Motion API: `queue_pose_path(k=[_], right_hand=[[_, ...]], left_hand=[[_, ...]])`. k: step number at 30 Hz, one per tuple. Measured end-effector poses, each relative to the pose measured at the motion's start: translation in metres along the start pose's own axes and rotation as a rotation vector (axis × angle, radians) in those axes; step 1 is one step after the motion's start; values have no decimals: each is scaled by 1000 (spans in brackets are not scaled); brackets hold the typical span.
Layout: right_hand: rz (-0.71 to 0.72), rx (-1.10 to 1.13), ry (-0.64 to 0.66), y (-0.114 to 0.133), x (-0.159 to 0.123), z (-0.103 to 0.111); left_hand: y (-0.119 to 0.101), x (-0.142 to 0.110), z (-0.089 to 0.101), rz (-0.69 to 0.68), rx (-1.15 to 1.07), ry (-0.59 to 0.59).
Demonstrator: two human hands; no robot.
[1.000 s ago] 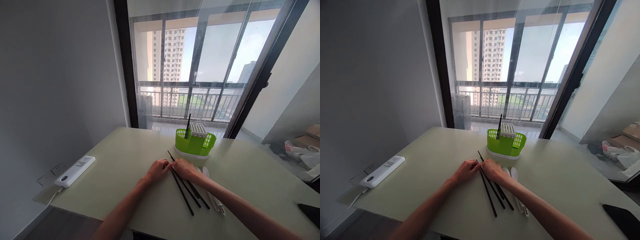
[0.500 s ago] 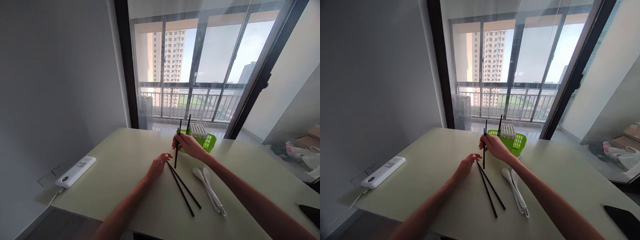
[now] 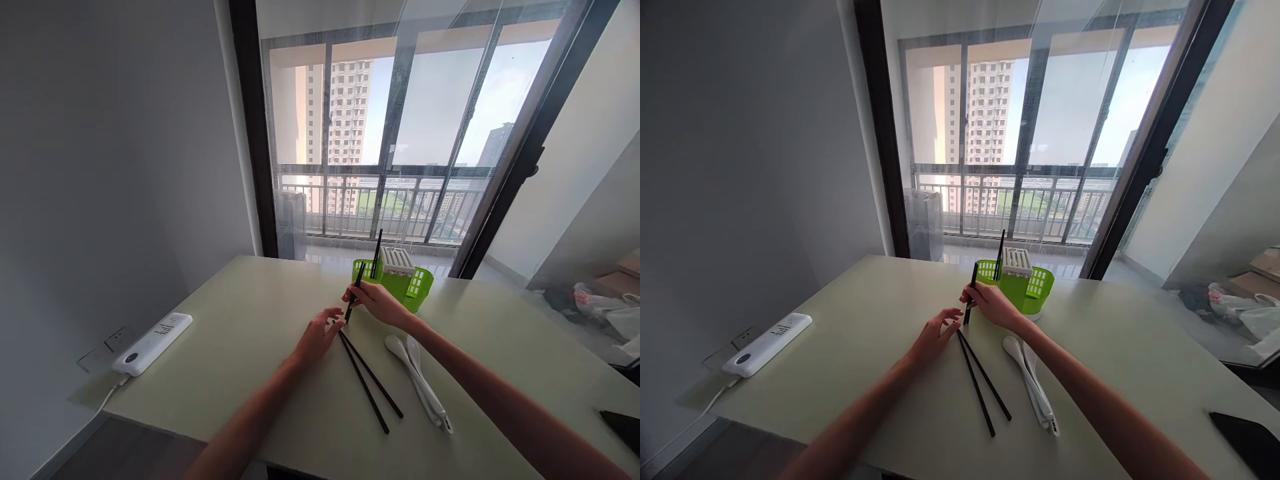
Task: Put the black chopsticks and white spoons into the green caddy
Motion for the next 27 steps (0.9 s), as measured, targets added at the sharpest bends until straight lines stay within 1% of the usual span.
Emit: queue_pose_path(k=[3, 7, 9, 11, 13, 14, 15, 17, 19, 20, 22, 24, 27], right_hand=[[28, 21, 31, 14, 1, -5], [51, 67, 82, 38, 3, -6], [52, -4, 40, 49, 4, 0], [36, -115, -85, 57, 5, 10], [12, -227, -198, 62, 6, 22], [1, -275, -219, 64, 7, 28], [-9, -314, -210, 64, 8, 34], [-23, -348, -152, 63, 11, 45], [-22, -328, -109, 61, 14, 59], [-13, -305, -114, 59, 16, 68], [12, -253, -195, 58, 20, 89], [21, -224, -339, 58, 22, 116], [-12, -320, -521, 60, 23, 155]], left_hand=[[1, 0, 0, -26, 52, -37], [-3, -1, 4, -38, 101, -52], [-6, -1, 7, -23, 88, -63], [-8, -1, 9, -11, 58, -67], [-9, -1, 9, -19, 22, -63], [-9, 0, 9, -28, 5, -63], [-9, 0, 9, -37, -10, -65], [-9, 0, 8, -48, -34, -74], [-7, 1, 7, -34, -51, -101], [-5, 1, 7, -22, -58, -120], [-1, 2, 7, 4, -60, -167], [6, 4, 6, 30, -49, -213], [15, 6, 5, 67, -38, -260]])
Point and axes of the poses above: each hand's wrist, its own x-axis towards the middle knuckle, its own z-axis out of the back of the hand, y = z × x, the point moved 1 cm from there along x, towards the middle knuckle, and after that the axes turned 15 degrees about y, right-handed, at the moved point
